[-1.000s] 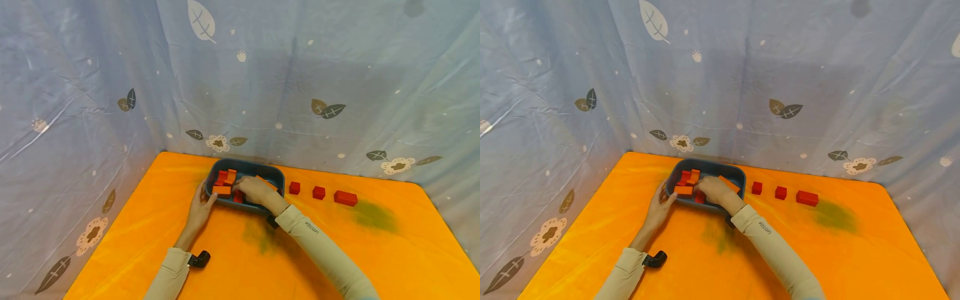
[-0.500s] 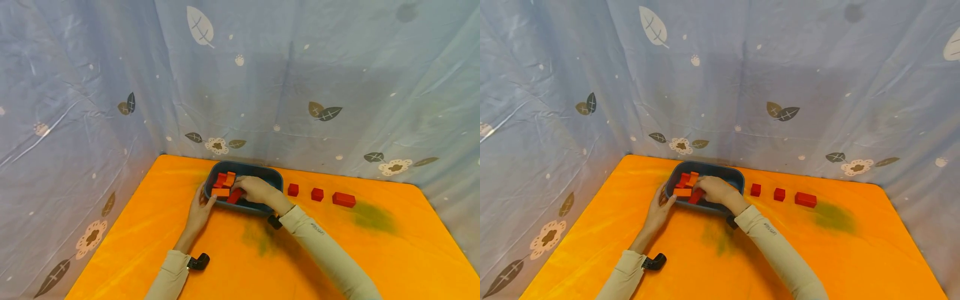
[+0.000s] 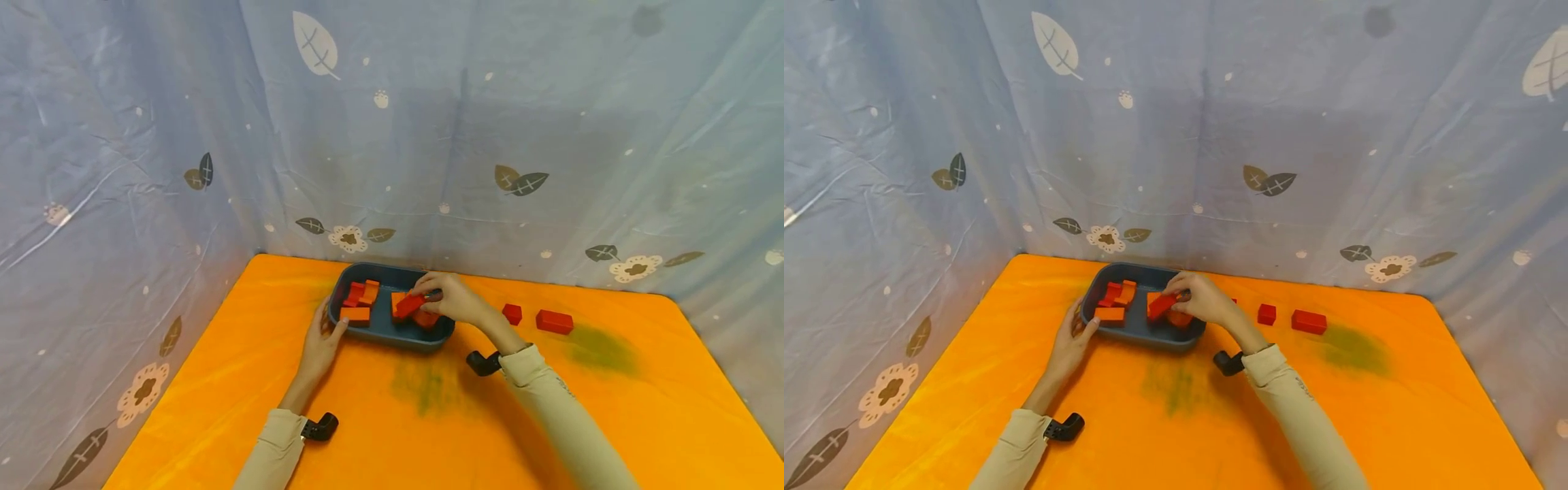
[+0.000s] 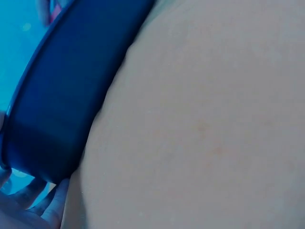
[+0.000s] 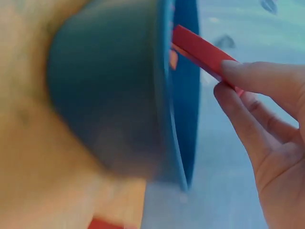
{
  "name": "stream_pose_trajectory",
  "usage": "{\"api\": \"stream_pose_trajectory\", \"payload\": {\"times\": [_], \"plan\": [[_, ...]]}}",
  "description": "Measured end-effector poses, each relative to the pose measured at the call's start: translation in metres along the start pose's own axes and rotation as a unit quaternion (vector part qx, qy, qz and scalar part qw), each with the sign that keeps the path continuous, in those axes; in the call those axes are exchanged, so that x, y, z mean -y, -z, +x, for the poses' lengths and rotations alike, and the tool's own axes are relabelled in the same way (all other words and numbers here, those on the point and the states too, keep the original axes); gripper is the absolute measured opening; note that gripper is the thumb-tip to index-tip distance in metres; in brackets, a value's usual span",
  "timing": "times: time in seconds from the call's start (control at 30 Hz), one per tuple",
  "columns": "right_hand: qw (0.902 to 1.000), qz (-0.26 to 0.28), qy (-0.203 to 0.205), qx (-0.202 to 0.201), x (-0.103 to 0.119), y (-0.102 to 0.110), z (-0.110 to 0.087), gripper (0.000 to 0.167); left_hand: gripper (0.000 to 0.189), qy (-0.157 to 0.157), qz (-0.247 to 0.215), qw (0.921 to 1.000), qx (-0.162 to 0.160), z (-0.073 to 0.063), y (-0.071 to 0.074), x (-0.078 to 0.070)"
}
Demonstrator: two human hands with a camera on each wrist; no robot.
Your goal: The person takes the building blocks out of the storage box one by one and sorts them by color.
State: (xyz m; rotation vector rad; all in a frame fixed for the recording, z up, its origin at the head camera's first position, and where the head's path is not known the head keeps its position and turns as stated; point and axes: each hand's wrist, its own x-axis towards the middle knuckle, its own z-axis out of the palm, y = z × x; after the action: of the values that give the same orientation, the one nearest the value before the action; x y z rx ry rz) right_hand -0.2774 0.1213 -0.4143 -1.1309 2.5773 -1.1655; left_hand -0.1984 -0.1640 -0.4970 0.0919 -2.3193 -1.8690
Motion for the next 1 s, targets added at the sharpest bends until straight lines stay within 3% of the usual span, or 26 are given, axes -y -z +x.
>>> {"api": "stream_pose_trajectory", "payload": {"times": [0.2, 0.3, 0.47, 0.63, 0.77, 0.83, 1.0], "plan": [[0.9902, 0.041, -0.067, -0.115, -0.017, 0.046, -0.052, 0.03, 0.066, -0.011, -0.003, 0.9999, 0.012, 0.007, -0.003, -0.004], [0.9826, 0.057, -0.097, -0.148, -0.031, 0.07, -0.082, 0.032, 0.066, -0.012, -0.01, 0.9997, 0.018, 0.007, -0.003, -0.004], [0.9697, 0.024, -0.151, -0.191, -0.056, 0.101, -0.132, 0.037, 0.066, 0.0, -0.013, 0.9999, 0.006, 0.001, -0.001, -0.001], [0.9545, 0.018, -0.198, -0.222, -0.082, 0.125, -0.191, 0.046, 0.066, -0.007, -0.017, 0.9998, 0.013, 0.0, -0.002, 0.001], [0.9459, 0.049, -0.22, -0.234, -0.104, 0.136, -0.233, 0.045, 0.065, -0.006, -0.02, 0.9997, 0.01, -0.001, -0.002, -0.001], [0.9441, 0.063, -0.224, -0.234, -0.114, 0.14, -0.249, 0.041, 0.065, -0.004, -0.018, 0.9998, 0.009, -0.001, -0.001, -0.001], [0.9417, 0.04, -0.243, -0.229, -0.132, 0.143, -0.272, 0.038, 0.066, -0.004, -0.015, 0.9998, 0.009, 0.0, 0.0, 0.001]]}}
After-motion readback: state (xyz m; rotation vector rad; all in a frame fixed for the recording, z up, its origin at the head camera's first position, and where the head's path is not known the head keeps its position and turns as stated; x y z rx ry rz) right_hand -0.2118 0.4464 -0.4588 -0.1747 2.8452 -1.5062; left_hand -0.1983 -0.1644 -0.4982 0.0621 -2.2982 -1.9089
